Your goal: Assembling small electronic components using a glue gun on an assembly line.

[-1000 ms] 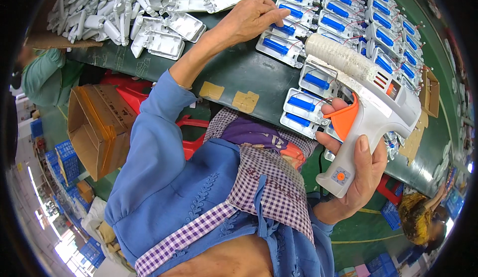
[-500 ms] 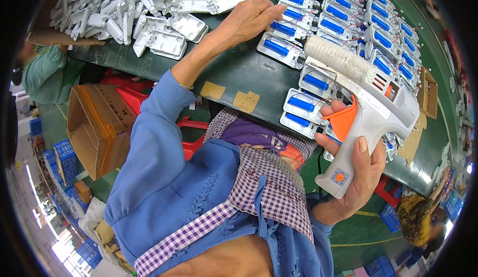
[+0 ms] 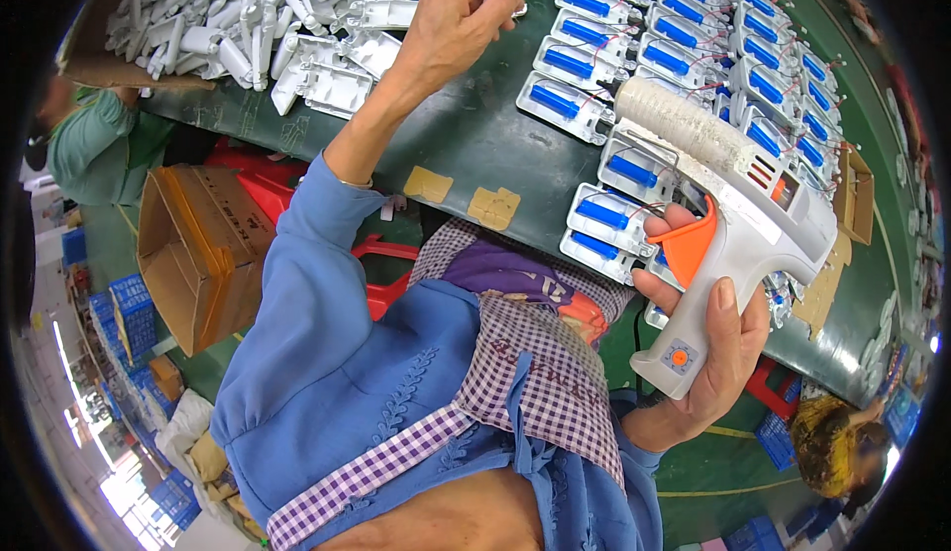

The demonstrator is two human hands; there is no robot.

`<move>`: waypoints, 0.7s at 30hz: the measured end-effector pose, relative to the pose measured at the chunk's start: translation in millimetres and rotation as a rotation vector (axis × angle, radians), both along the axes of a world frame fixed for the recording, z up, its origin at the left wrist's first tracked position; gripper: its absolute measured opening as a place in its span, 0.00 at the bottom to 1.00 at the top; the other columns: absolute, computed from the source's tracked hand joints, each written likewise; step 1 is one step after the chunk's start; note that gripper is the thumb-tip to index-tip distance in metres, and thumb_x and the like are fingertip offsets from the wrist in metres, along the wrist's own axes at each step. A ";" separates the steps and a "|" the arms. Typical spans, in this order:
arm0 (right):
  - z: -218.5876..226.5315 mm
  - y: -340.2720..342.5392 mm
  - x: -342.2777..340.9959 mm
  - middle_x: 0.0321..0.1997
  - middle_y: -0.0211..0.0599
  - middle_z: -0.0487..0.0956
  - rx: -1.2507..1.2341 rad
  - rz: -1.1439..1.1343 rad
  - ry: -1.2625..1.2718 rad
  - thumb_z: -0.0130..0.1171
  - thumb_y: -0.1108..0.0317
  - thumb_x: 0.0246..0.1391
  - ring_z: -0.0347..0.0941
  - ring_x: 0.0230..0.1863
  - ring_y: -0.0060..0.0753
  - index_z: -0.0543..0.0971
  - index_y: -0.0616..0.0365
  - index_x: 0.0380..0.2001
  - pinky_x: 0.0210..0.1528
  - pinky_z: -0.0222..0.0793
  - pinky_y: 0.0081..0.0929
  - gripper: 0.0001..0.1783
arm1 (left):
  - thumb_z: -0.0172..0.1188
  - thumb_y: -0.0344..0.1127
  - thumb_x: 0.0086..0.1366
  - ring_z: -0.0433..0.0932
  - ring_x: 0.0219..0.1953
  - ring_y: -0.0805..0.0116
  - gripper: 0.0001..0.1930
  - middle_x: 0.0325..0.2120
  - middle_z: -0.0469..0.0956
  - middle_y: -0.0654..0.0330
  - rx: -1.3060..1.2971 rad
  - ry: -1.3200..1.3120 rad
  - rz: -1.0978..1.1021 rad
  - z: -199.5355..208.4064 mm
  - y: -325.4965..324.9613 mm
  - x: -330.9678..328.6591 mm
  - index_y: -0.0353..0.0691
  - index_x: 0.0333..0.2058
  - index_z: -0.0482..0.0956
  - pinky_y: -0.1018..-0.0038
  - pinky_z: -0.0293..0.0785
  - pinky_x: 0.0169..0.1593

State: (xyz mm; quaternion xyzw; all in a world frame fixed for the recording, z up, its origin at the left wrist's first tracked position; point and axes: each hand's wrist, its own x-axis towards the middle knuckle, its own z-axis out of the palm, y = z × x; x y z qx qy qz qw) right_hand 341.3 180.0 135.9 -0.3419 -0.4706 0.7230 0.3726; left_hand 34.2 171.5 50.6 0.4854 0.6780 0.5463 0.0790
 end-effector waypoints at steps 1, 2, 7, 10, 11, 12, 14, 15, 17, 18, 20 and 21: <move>0.3 0.7 0.6 0.53 0.70 0.69 0.006 0.007 -0.004 0.46 0.71 0.60 0.71 0.53 0.59 0.56 0.78 0.59 0.41 0.82 0.40 0.29 | 0.58 0.38 0.61 0.76 0.20 0.63 0.14 0.18 0.77 0.51 -0.004 0.002 0.001 0.9 -4.0 0.2 0.29 0.28 0.78 0.71 0.71 0.28; 0.4 1.1 0.8 0.53 0.70 0.68 0.011 0.014 -0.008 0.46 0.71 0.60 0.72 0.53 0.59 0.56 0.78 0.59 0.41 0.82 0.40 0.29 | 0.56 0.40 0.64 0.74 0.21 0.71 0.15 0.19 0.77 0.57 -0.033 -0.021 0.001 1.6 -9.1 -1.5 0.31 0.31 0.78 0.77 0.69 0.27; -1.9 4.2 -0.1 0.53 0.69 0.69 0.004 0.017 -0.005 0.45 0.70 0.60 0.72 0.53 0.58 0.56 0.78 0.59 0.41 0.82 0.39 0.29 | 0.53 0.40 0.66 0.70 0.21 0.81 0.14 0.18 0.74 0.65 -0.036 -0.090 0.064 15.9 -43.8 0.3 0.33 0.29 0.77 0.82 0.66 0.26; -1.4 4.2 -2.0 0.54 0.69 0.69 0.012 0.014 -0.020 0.45 0.70 0.60 0.71 0.53 0.58 0.56 0.78 0.60 0.41 0.82 0.39 0.29 | 0.54 0.40 0.66 0.69 0.21 0.82 0.15 0.17 0.74 0.65 -0.180 -0.156 0.004 6.6 -62.6 2.2 0.35 0.26 0.77 0.82 0.65 0.26; -0.8 3.6 -2.7 0.54 0.69 0.69 0.017 0.010 -0.026 0.45 0.70 0.60 0.72 0.53 0.57 0.56 0.78 0.60 0.41 0.82 0.38 0.29 | 0.60 0.40 0.63 0.71 0.22 0.78 0.15 0.19 0.74 0.63 -0.234 -0.029 0.011 8.8 -63.9 12.0 0.35 0.24 0.77 0.80 0.66 0.26; -0.2 2.9 -3.1 0.54 0.69 0.69 0.015 0.014 -0.025 0.45 0.70 0.60 0.72 0.53 0.57 0.56 0.78 0.60 0.41 0.82 0.38 0.29 | 0.62 0.40 0.60 0.72 0.23 0.73 0.13 0.21 0.73 0.61 -0.139 0.186 -0.068 -4.4 -61.5 13.1 0.35 0.24 0.77 0.78 0.68 0.27; 0.7 1.8 -5.0 0.53 0.69 0.69 0.002 0.007 -0.021 0.45 0.70 0.60 0.72 0.53 0.57 0.56 0.78 0.59 0.41 0.82 0.38 0.29 | 0.69 0.41 0.52 0.74 0.29 0.60 0.16 0.29 0.72 0.57 -0.105 0.334 -0.177 -16.9 -59.4 28.2 0.36 0.30 0.75 0.70 0.71 0.31; -0.3 2.0 -4.8 0.53 0.69 0.69 0.003 0.007 -0.024 0.45 0.70 0.60 0.72 0.53 0.57 0.56 0.78 0.59 0.41 0.82 0.38 0.29 | 0.69 0.42 0.51 0.75 0.31 0.59 0.18 0.31 0.71 0.57 -0.095 0.367 -0.188 -21.0 -56.5 34.1 0.36 0.32 0.74 0.69 0.72 0.32; -1.1 2.2 -3.4 0.53 0.68 0.69 0.017 0.014 -0.029 0.45 0.69 0.60 0.72 0.53 0.56 0.56 0.78 0.59 0.42 0.82 0.37 0.29 | 0.70 0.43 0.50 0.75 0.37 0.56 0.21 0.34 0.71 0.57 -0.151 0.426 -0.199 -25.7 -55.6 42.0 0.37 0.35 0.71 0.65 0.73 0.35; -0.4 1.6 -3.3 0.53 0.68 0.69 0.018 0.018 -0.029 0.45 0.69 0.60 0.72 0.53 0.56 0.56 0.78 0.59 0.42 0.82 0.37 0.29 | 0.70 0.43 0.50 0.75 0.37 0.56 0.21 0.34 0.71 0.57 -0.151 0.426 -0.195 -27.4 -55.7 44.9 0.37 0.35 0.71 0.65 0.73 0.35; 0.5 0.7 -3.3 0.53 0.68 0.69 0.028 0.031 -0.057 0.46 0.69 0.60 0.72 0.53 0.56 0.55 0.79 0.59 0.42 0.82 0.37 0.29 | 0.70 0.43 0.49 0.74 0.37 0.56 0.20 0.33 0.70 0.57 -0.223 0.458 -0.113 -31.1 -55.8 49.5 0.37 0.32 0.71 0.65 0.72 0.36; 1.2 0.1 -3.0 0.53 0.68 0.69 0.028 0.041 -0.052 0.46 0.69 0.60 0.72 0.53 0.56 0.55 0.79 0.59 0.42 0.82 0.37 0.29 | 0.70 0.43 0.49 0.74 0.37 0.56 0.20 0.33 0.70 0.57 -0.226 0.461 -0.103 -32.7 -54.8 52.7 0.37 0.32 0.71 0.65 0.72 0.36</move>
